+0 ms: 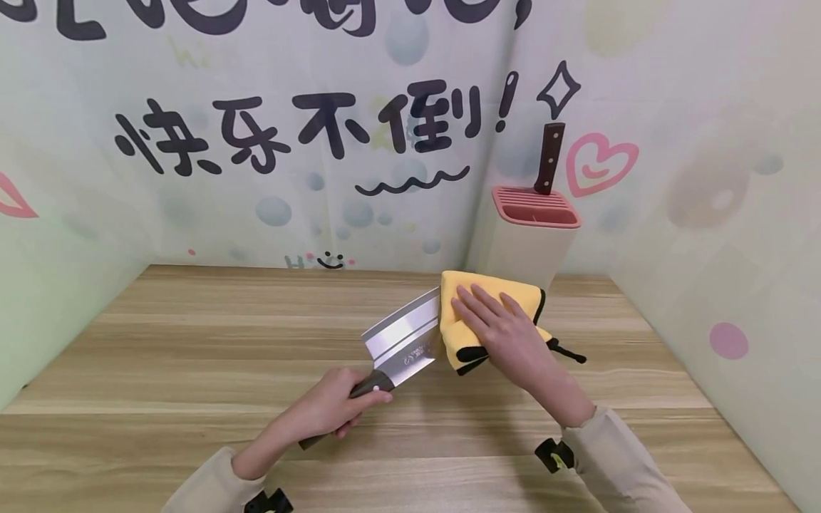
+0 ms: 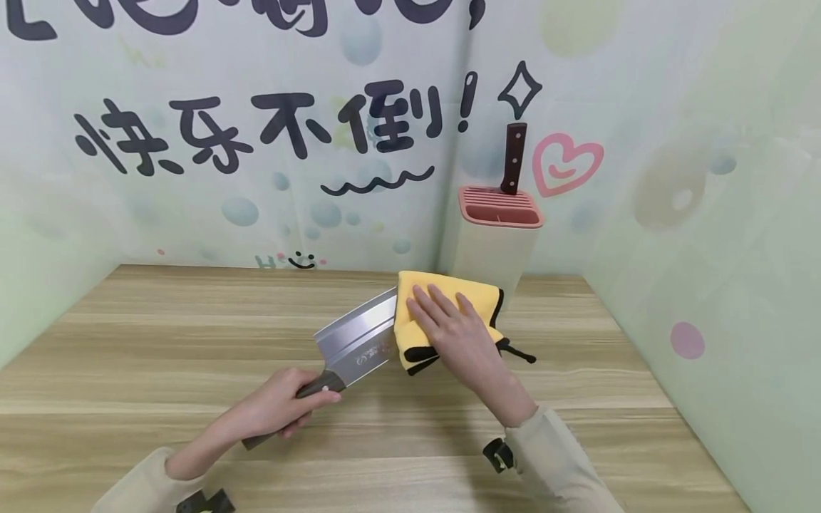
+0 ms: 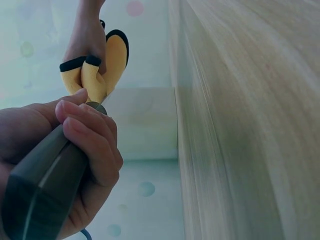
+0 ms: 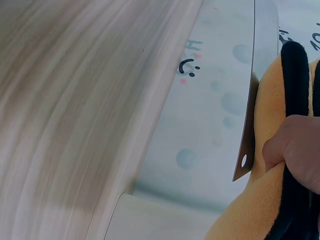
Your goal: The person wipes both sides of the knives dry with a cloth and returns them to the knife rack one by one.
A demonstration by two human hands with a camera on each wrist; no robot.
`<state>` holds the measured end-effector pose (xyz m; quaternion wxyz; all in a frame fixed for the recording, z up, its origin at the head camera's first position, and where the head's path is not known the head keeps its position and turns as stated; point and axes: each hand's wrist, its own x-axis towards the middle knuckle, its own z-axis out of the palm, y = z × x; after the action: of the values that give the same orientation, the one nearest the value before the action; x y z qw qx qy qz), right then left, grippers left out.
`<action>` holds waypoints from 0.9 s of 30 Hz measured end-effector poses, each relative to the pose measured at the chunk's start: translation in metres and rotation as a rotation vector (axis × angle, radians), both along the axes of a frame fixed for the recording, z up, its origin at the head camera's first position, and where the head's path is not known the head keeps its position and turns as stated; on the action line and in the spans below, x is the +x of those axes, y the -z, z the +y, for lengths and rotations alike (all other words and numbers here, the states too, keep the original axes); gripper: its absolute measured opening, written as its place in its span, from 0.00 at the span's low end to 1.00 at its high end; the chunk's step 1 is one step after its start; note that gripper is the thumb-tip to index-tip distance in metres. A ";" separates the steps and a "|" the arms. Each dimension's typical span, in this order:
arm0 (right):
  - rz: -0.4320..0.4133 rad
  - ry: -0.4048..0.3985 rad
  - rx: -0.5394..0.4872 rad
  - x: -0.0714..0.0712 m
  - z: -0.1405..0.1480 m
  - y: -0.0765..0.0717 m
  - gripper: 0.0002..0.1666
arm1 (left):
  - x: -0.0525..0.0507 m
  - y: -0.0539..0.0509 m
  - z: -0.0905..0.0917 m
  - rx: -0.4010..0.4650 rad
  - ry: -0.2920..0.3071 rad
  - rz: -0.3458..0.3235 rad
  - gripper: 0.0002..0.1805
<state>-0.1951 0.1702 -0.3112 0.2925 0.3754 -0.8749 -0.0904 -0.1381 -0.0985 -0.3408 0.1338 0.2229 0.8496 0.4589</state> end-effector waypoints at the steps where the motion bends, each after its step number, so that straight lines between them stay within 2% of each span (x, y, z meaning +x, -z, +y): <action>1: 0.001 0.003 -0.004 0.000 0.001 0.000 0.32 | 0.000 0.000 0.000 0.002 0.000 0.002 0.20; 13: -0.009 0.089 -0.021 -0.001 0.006 0.001 0.30 | 0.000 0.000 -0.001 -0.007 0.002 0.027 0.19; 21: 0.046 0.080 -0.007 0.000 0.002 -0.002 0.30 | 0.000 0.000 -0.001 -0.007 -0.006 0.022 0.20; 27: 0.048 0.072 0.009 0.003 -0.003 -0.004 0.30 | 0.000 0.001 0.000 -0.004 0.013 0.028 0.20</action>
<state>-0.1923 0.1669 -0.3074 0.3084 0.3427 -0.8801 -0.1136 -0.1383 -0.0983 -0.3413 0.1253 0.2345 0.8508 0.4533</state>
